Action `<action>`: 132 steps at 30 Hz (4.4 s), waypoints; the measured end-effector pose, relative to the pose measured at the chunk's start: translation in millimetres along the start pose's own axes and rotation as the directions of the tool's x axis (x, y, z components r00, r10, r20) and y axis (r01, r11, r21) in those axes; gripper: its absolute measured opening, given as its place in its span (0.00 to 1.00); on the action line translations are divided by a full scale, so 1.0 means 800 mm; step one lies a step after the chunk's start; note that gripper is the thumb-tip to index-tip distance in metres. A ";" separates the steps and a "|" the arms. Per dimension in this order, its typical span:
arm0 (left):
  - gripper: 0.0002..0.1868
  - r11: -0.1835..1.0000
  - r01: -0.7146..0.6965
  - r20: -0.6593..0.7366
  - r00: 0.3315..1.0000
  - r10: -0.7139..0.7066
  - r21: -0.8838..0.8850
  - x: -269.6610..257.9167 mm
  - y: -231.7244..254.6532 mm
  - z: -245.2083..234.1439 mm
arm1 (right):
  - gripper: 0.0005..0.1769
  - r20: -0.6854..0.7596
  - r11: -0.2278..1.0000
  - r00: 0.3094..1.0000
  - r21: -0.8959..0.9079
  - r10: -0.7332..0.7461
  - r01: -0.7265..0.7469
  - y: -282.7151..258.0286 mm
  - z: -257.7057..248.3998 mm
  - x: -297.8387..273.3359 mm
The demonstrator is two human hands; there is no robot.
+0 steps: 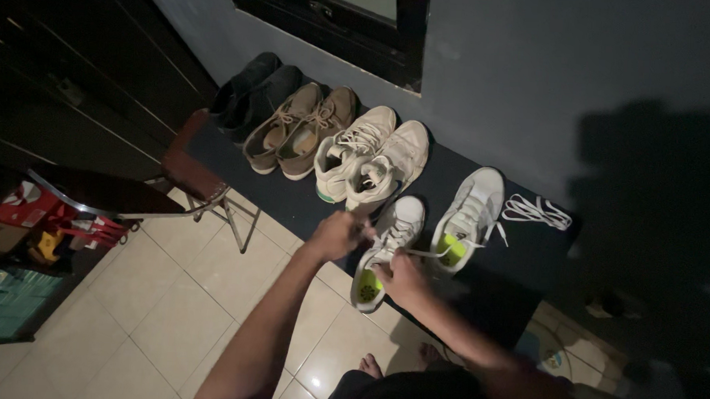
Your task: The person laces two pairs of sneakers placed on a bench. They thread white laces through the eyelets of a white pair, then repeat the process with a beige pair, pulling and arranging the laces by hand.
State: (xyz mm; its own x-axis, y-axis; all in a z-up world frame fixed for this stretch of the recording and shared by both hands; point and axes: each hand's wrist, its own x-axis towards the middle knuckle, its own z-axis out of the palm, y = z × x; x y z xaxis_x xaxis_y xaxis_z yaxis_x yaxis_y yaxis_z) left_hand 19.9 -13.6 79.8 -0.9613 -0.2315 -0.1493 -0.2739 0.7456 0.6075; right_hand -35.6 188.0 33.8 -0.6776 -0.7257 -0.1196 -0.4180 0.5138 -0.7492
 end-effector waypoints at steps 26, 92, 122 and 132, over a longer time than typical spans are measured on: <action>0.11 0.992 -0.125 -0.009 0.992 0.125 0.001 -0.019 0.013 0.021 | 0.16 -0.056 0.891 0.981 0.431 0.186 -0.145 0.039 0.031 -0.033; 0.12 0.997 0.073 -0.623 0.779 -0.070 -0.021 -0.077 0.110 0.163 | 0.08 -0.245 0.903 0.965 0.388 -0.095 0.187 0.082 0.005 -0.022; 0.13 0.966 -0.259 -0.443 0.863 0.242 0.023 -0.051 0.024 0.083 | 0.27 -0.097 0.952 0.975 0.217 -0.200 0.217 0.030 0.001 -0.036; 0.07 0.998 -0.055 -0.197 0.979 0.047 -0.033 -0.017 -0.013 0.004 | 0.25 -0.053 0.840 0.988 0.533 0.147 -0.097 0.042 0.040 -0.045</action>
State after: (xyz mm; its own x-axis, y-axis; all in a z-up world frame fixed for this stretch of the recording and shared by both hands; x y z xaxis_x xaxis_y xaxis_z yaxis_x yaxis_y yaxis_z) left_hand 36.0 -16.0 73.1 -0.9486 -0.3145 0.0362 -0.2197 0.7362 0.6401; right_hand -5.8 216.8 -7.9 -0.7627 -0.6170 -0.1941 0.0369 0.2581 -0.9654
